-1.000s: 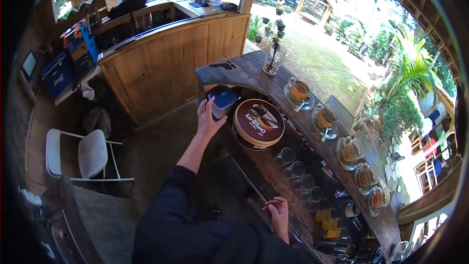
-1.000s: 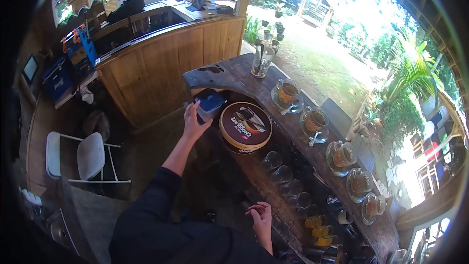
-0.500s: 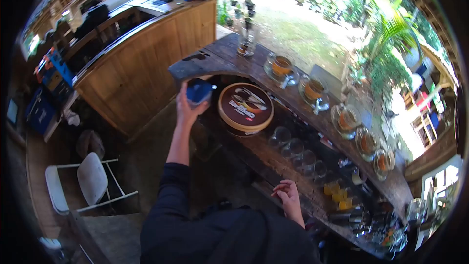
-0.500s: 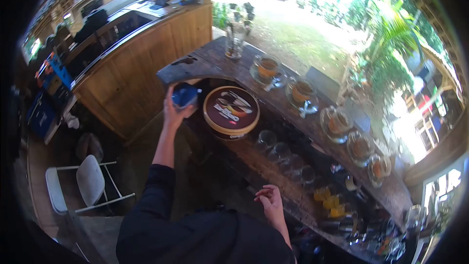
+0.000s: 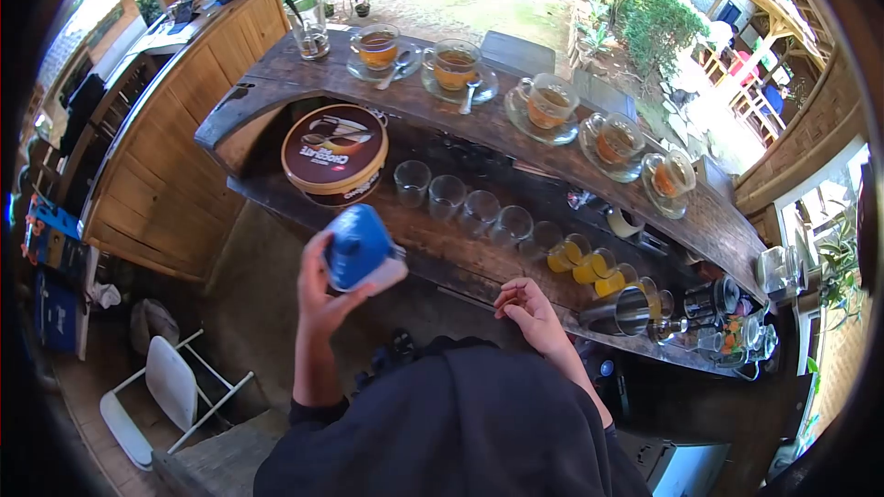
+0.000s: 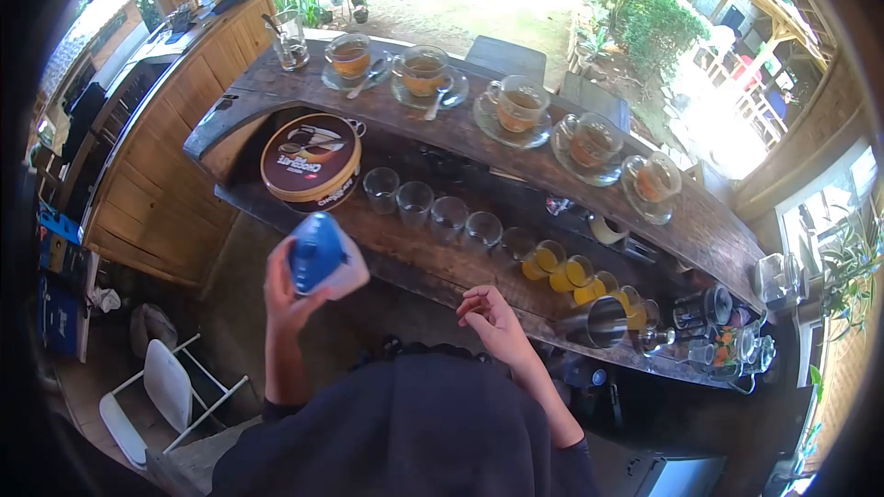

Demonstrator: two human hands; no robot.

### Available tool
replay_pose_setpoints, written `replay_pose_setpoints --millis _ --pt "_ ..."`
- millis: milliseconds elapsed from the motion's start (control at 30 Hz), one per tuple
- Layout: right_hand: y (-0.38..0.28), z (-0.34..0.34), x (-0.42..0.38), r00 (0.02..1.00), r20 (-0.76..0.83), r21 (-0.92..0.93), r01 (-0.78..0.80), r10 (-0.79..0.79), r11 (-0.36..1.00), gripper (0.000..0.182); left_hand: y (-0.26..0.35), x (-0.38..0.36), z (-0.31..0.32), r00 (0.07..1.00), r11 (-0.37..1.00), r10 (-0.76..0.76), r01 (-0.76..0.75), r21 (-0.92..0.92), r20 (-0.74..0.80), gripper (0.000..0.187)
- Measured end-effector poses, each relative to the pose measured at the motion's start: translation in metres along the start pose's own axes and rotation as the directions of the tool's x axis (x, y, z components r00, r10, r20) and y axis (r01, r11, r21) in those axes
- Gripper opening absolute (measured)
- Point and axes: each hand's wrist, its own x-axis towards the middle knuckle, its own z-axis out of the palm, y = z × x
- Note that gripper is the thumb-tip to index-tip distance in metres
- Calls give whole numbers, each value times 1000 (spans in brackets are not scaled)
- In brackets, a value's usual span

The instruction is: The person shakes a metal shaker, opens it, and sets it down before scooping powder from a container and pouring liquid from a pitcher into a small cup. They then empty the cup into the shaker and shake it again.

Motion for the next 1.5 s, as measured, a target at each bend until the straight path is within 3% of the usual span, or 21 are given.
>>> replay_pose_setpoints --millis 67,233,333,467,600,667,833,900,967,1000,1033,1067,1100,1133,1167,1233,1367,1500 --pt "-4 -7 -7 1000 5 29 18 -18 999 28 -7 -2 35 980 983 74 -103 152 187 90" --pt "-11 -18 -26 990 -141 173 3 22 985 44 4 -5 132 847 952 177 -277 131 501 80" --pt "-10 -28 -33 970 -244 90 28 -5 996 44 -4 -16 168 862 976 123 -196 99 492 81" --pt "7 -43 -41 943 -333 143 71 -20 987 40 -7 -21 185 824 944 116 -265 195 554 87" --pt "19 -48 -46 936 -340 -37 84 -91 996 40 -2 -19 194 804 947 101 -259 192 586 93" --pt "24 -48 -44 925 -351 -88 120 -143 989 40 -6 -19 203 845 962 23 -164 217 534 96" --pt "28 -48 -45 876 -474 111 162 -91 981 36 -12 -7 215 829 979 -37 -82 186 557 97" --pt "36 -48 -44 853 -510 105 189 -110 976 33 -18 -3 219 819 984 -66 -42 175 570 97" --pt "43 -47 -44 830 -544 99 210 -123 973 31 -27 -1 221 751 948 -226 317 -38 620 92" --pt "43 -44 -44 808 -549 -24 241 -215 970 27 -23 0 221 745 947 -226 319 -38 627 92" --pt "42 -43 -43 784 -541 -148 268 -305 952 24 -18 2 220 731 870 -283 469 -155 621 89" --pt "40 -42 -43 781 -546 -148 266 -303 952 24 -15 3 219 707 757 -338 597 -267 621 87" --pt "36 -41 -44 762 -526 -302 248 -378 921 22 -16 3 217 698 718 -335 624 -309 632 75" --pt "31 -40 -45 745 -494 -448 223 -448 866 20 -18 3 216 695 717 -336 626 -307 635 75" --pt "25 -37 -45 744 -498 -447 221 -447 867 20 -22 2 216 698 670 -344 651 -357 628 76" --pt "13 -33 -47 730 -395 -661 196 -558 725 16 -26 1 216 712 620 -357 665 -417 605 78" --pt "8 -31 -45 733 -387 -659 204 -560 724 15 -26 0 215 738 609 -345 646 -461 579 80" --pt "8 -30 -45 778 -418 -559 187 -469 808 15 -24 0 212 742 608 -338 642 -468 579 79"
